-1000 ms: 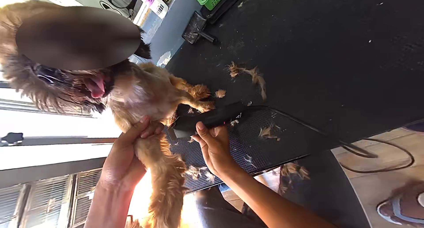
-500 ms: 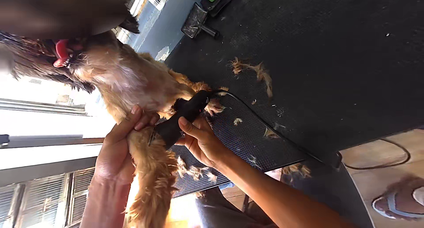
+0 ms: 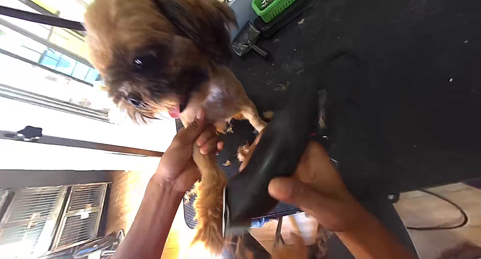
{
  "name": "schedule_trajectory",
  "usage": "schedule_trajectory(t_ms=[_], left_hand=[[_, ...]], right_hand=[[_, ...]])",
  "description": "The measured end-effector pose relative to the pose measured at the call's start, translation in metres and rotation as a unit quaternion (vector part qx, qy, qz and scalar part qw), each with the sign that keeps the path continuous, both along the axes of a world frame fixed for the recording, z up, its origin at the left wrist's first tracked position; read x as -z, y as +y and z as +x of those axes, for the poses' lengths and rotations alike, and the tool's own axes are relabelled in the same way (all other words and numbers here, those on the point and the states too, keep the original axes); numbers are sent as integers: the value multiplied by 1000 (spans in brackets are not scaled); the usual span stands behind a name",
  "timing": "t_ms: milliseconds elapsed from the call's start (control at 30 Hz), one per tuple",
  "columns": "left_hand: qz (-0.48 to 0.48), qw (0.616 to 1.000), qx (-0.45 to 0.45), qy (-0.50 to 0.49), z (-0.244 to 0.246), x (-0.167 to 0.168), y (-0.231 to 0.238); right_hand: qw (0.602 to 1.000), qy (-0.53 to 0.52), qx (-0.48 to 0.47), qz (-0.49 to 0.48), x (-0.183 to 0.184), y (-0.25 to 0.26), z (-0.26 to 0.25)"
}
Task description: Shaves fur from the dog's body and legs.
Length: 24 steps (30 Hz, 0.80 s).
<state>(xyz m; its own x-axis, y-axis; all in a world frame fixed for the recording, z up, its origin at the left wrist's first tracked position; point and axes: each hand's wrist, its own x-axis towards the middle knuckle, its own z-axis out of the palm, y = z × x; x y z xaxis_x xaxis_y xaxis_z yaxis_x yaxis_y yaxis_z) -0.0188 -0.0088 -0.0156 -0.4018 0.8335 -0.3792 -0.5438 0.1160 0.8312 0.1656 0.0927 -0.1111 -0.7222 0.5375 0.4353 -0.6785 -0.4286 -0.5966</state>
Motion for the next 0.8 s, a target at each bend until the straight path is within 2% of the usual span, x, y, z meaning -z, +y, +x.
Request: schedule_trajectory(t_ms=[67, 133, 333, 433, 600, 800], left_hand=[[14, 1000, 10, -14, -2, -1, 3], [14, 1000, 12, 1, -2, -4, 4], [-43, 996, 9, 71, 12, -1, 5], [-48, 996, 14, 78, 15, -4, 7], [9, 998, 41, 50, 3, 3, 6], [49, 998, 39, 7, 8, 6, 1]], right_hand=[[989, -60, 129, 50, -14, 14, 5], [970, -83, 207, 98, -26, 22, 1], [915, -107, 286, 262, -42, 19, -20], [900, -116, 276, 316, -43, 19, -20], [905, -159, 164, 358, -49, 22, -14], [838, -210, 151, 480, -53, 11, 0]])
